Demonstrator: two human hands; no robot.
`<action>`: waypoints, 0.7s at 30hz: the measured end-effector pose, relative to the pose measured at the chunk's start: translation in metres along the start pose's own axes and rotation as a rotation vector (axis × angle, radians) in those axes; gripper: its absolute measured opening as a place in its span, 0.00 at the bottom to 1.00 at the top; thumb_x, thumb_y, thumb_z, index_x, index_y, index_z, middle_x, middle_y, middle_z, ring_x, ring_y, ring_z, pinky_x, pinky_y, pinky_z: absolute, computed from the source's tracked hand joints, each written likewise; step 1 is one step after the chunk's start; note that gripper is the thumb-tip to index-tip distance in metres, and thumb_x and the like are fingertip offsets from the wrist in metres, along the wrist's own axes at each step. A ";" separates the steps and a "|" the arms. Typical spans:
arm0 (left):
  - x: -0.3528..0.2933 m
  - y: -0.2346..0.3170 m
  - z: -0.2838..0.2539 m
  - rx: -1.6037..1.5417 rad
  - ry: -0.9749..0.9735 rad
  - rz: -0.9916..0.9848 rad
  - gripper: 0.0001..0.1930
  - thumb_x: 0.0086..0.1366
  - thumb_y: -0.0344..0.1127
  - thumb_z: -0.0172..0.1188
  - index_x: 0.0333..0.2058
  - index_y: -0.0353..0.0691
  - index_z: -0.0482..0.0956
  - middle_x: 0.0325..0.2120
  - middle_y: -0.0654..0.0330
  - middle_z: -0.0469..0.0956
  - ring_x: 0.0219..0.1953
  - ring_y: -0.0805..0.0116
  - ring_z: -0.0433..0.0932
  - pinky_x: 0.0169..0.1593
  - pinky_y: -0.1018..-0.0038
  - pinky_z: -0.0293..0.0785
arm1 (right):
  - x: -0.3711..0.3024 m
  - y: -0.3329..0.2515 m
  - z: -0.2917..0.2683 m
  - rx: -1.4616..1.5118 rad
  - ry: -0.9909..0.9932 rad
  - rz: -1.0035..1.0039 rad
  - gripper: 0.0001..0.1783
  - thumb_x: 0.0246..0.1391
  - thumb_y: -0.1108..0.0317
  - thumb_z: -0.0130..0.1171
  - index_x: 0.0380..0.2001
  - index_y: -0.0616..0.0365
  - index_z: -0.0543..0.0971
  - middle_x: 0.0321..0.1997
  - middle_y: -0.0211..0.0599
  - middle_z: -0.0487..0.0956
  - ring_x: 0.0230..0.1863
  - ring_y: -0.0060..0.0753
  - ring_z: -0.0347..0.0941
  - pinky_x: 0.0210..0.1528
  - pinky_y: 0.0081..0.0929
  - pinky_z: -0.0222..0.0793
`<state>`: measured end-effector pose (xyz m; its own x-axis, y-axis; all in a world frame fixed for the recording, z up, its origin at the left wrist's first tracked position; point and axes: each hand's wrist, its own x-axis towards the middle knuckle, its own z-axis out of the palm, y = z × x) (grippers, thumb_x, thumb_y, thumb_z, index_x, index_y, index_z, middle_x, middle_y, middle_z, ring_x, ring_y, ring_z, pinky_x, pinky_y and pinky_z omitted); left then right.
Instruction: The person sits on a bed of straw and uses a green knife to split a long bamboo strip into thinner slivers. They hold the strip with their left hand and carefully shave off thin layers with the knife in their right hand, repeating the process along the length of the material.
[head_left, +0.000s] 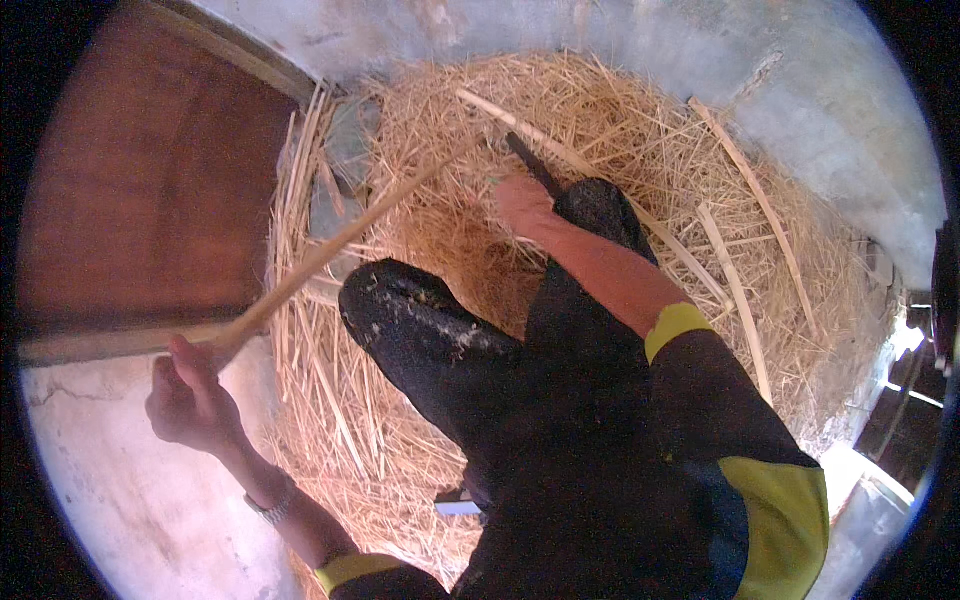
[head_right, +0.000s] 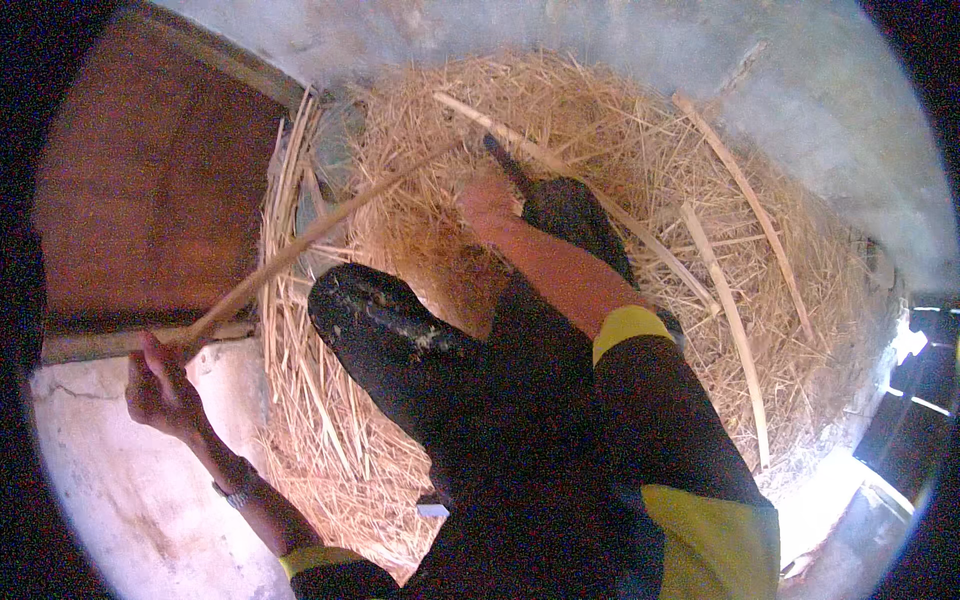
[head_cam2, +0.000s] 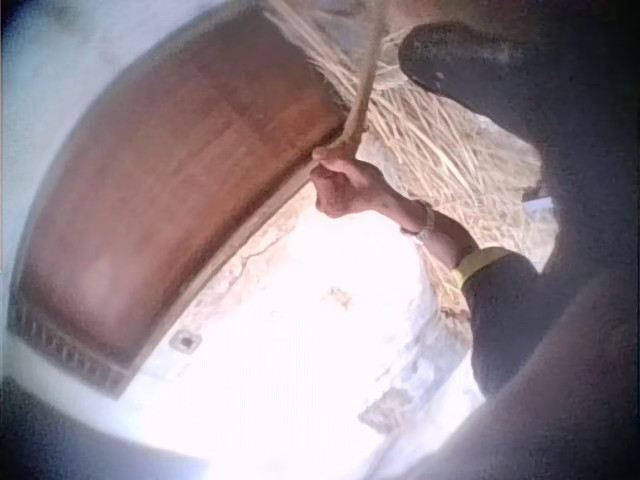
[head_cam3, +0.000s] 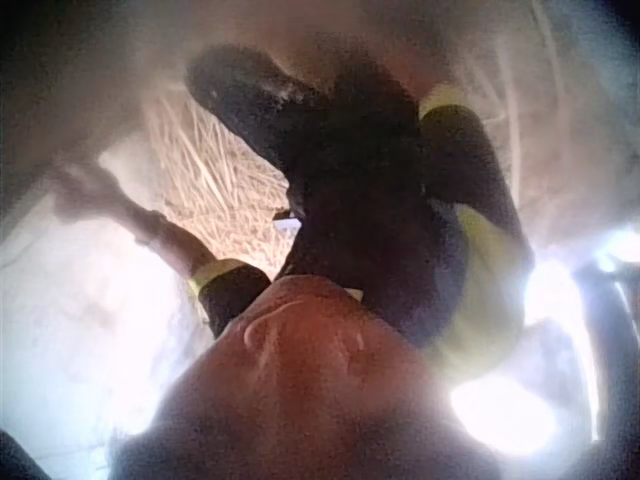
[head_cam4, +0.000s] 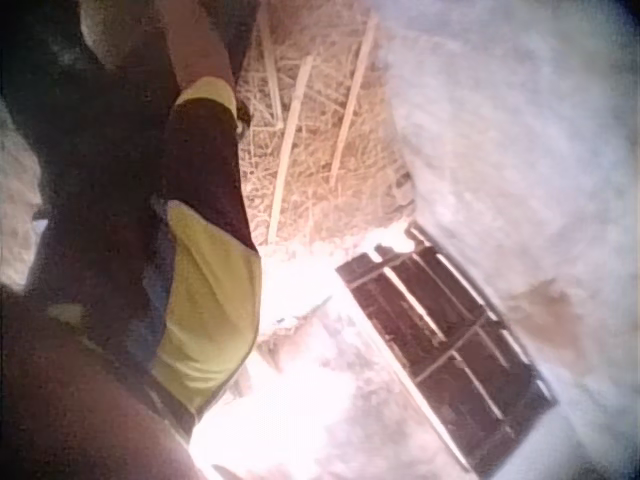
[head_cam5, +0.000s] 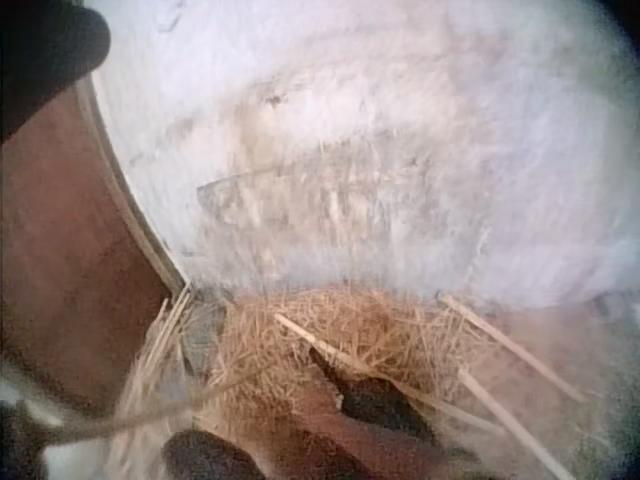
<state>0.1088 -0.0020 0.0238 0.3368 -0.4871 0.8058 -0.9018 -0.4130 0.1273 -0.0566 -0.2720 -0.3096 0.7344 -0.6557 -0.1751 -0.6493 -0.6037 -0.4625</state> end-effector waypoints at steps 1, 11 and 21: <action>0.001 -0.003 0.003 -0.045 0.006 -0.009 0.22 0.61 0.44 0.55 0.13 0.34 0.72 0.10 0.60 0.74 0.13 0.80 0.67 0.17 0.82 0.61 | 0.004 0.004 0.000 -0.024 0.156 -0.037 0.18 0.56 0.62 0.43 0.45 0.64 0.67 0.22 0.56 0.74 0.29 0.57 0.74 0.30 0.49 0.70; 0.006 0.035 -0.002 0.031 -0.003 -0.278 0.24 0.63 0.49 0.51 0.16 0.34 0.73 0.10 0.63 0.71 0.12 0.80 0.63 0.15 0.81 0.56 | -0.103 -0.161 -0.094 0.632 0.189 -0.325 0.15 0.59 0.60 0.42 0.39 0.63 0.63 0.18 0.54 0.72 0.22 0.56 0.72 0.23 0.45 0.66; -0.011 0.085 -0.014 0.089 0.033 -0.389 0.25 0.62 0.51 0.51 0.16 0.34 0.73 0.10 0.63 0.70 0.13 0.80 0.63 0.17 0.81 0.56 | -0.104 -0.122 -0.101 0.412 0.214 -0.244 0.12 0.58 0.61 0.42 0.39 0.58 0.67 0.18 0.55 0.72 0.22 0.58 0.71 0.25 0.49 0.67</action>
<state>0.0244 -0.0213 0.0338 0.6386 -0.2564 0.7256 -0.6808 -0.6278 0.3773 -0.0735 -0.1756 -0.1472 0.7697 -0.6223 0.1426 -0.3006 -0.5503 -0.7790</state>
